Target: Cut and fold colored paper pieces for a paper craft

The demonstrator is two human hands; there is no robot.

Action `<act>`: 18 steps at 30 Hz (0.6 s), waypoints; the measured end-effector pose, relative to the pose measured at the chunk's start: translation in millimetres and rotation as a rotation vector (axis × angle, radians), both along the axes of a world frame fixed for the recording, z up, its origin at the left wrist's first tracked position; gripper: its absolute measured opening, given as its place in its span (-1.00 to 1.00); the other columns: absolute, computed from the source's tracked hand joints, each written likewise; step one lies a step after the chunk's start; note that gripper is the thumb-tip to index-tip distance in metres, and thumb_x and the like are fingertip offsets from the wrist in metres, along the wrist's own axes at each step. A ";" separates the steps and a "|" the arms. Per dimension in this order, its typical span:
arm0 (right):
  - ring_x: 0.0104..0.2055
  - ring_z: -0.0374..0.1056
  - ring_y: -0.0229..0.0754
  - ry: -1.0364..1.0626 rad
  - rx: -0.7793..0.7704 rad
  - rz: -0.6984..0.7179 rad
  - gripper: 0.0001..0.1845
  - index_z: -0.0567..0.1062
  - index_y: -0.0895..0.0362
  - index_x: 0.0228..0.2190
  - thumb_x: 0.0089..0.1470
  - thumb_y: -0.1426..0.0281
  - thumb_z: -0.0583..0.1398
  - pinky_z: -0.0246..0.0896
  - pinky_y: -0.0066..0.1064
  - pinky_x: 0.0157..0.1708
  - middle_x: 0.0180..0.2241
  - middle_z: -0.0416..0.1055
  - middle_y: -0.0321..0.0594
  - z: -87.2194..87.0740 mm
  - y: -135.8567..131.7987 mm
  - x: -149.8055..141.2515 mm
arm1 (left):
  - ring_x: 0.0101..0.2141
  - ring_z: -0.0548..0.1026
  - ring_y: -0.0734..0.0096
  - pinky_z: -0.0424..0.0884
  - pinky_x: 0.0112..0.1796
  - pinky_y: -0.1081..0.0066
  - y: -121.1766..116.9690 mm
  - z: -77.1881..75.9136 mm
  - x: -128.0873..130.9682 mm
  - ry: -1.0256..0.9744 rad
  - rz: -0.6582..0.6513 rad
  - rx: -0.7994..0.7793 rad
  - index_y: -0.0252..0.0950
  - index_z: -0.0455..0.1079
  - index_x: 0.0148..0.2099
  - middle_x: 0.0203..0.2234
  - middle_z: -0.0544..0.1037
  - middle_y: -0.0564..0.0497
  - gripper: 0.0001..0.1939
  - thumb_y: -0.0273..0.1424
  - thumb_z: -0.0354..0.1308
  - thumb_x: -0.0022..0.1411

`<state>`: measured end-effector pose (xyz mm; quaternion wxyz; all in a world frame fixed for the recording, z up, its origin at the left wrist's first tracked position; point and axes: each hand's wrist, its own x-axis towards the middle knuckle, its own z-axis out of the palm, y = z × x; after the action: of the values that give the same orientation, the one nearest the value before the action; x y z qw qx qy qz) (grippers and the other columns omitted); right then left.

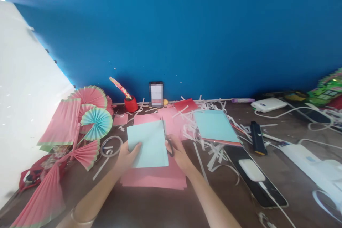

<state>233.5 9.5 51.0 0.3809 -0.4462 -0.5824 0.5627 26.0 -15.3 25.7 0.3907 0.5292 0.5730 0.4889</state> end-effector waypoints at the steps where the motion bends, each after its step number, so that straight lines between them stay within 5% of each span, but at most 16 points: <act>1: -0.36 0.20 -0.20 0.004 -0.004 0.001 -0.64 0.34 0.07 -0.40 0.01 0.03 0.06 0.17 -0.35 -0.30 -0.43 0.27 -0.28 -0.3 0.2 0.0 | -0.31 0.49 0.25 0.41 -0.30 0.37 0.1 -0.1 0.0 0.001 0.002 -0.002 -0.40 0.43 -0.21 -0.34 0.55 -0.10 -0.66 -0.23 0.08 0.09; 18: -0.40 0.17 -0.23 -0.035 -0.008 0.004 -0.65 0.29 0.08 -0.39 0.03 0.04 0.05 0.08 -0.41 -0.40 -0.47 0.23 -0.31 -9.6 2.0 0.9 | -0.28 0.49 0.25 0.41 -0.27 0.38 -0.6 1.3 1.4 0.004 0.005 -0.002 -0.39 0.44 -0.23 -0.31 0.55 -0.09 -0.68 -0.23 0.08 0.09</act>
<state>234.4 11.5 41.4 0.3675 -0.4565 -0.5877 0.5578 27.4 -15.8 27.0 0.3888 0.5285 0.5754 0.4883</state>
